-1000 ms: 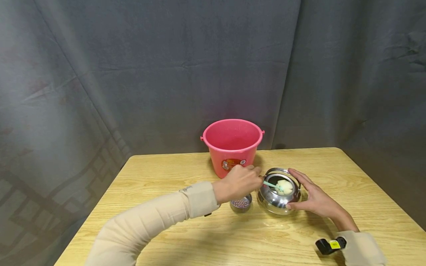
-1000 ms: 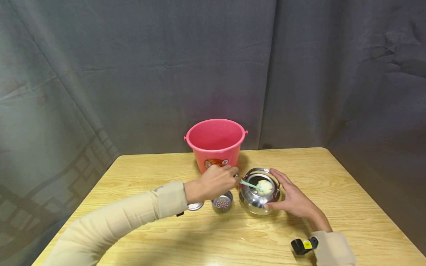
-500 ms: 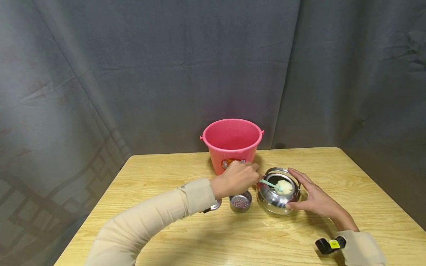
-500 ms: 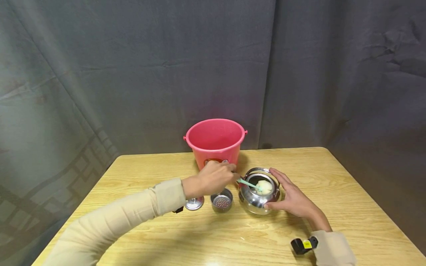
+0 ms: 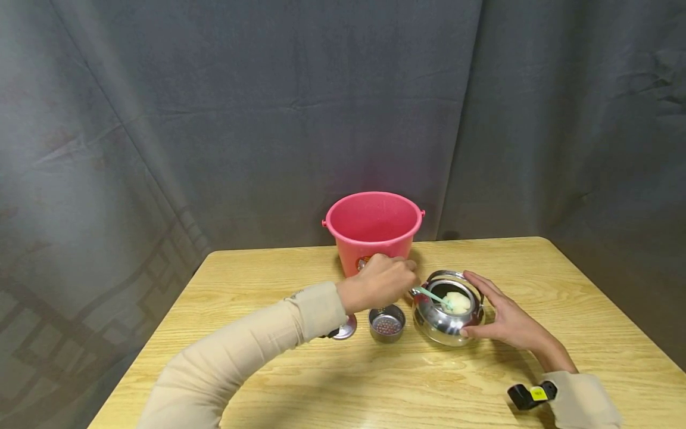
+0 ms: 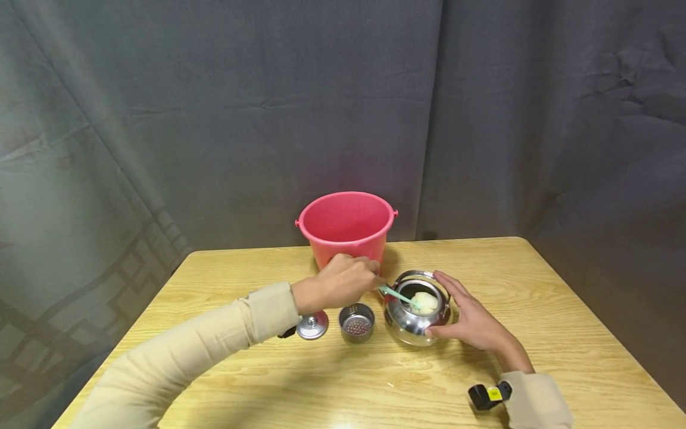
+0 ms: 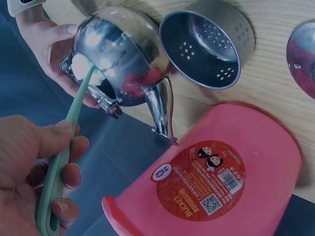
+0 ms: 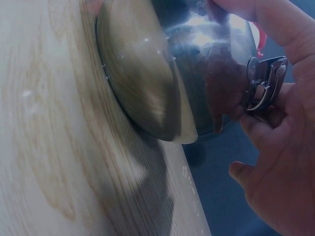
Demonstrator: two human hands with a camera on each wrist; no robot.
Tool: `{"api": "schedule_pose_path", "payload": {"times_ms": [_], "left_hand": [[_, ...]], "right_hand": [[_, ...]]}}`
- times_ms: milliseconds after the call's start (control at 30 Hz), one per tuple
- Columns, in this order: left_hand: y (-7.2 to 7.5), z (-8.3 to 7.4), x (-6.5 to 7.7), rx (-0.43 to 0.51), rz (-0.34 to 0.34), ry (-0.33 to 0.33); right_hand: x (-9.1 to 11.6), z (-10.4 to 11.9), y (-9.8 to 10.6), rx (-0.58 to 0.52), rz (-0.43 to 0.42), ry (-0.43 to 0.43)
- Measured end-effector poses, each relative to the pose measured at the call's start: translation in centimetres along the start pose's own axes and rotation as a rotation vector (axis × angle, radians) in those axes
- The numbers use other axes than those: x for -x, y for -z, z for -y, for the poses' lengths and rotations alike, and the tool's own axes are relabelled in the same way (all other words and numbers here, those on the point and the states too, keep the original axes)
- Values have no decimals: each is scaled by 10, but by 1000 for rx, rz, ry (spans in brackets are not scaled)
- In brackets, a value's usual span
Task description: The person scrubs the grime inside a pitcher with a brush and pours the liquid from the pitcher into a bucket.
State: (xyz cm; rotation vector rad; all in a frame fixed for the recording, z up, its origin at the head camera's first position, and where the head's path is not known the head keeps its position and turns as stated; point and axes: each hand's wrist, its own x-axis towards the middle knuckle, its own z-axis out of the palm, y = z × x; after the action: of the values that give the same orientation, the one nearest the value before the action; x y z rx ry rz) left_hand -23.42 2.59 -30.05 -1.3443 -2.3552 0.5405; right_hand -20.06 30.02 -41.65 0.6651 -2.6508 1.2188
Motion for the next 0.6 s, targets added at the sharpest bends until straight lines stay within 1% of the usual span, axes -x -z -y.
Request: {"api": "schedule_pose_path", "payload": {"times_ms": [233, 400, 533, 600], "left_hand": [[1, 3, -1, 10, -15, -25], [2, 6, -2, 7, -6, -43], [3, 9, -3, -25, -10, -72], [3, 10, -4, -53, -27, -90]], "right_hand": [[1, 1, 0, -5, -4, 6], [1, 1, 0, -3, -4, 13], [1, 0, 0, -3, -4, 9], [1, 0, 1, -6, -2, 10]]}}
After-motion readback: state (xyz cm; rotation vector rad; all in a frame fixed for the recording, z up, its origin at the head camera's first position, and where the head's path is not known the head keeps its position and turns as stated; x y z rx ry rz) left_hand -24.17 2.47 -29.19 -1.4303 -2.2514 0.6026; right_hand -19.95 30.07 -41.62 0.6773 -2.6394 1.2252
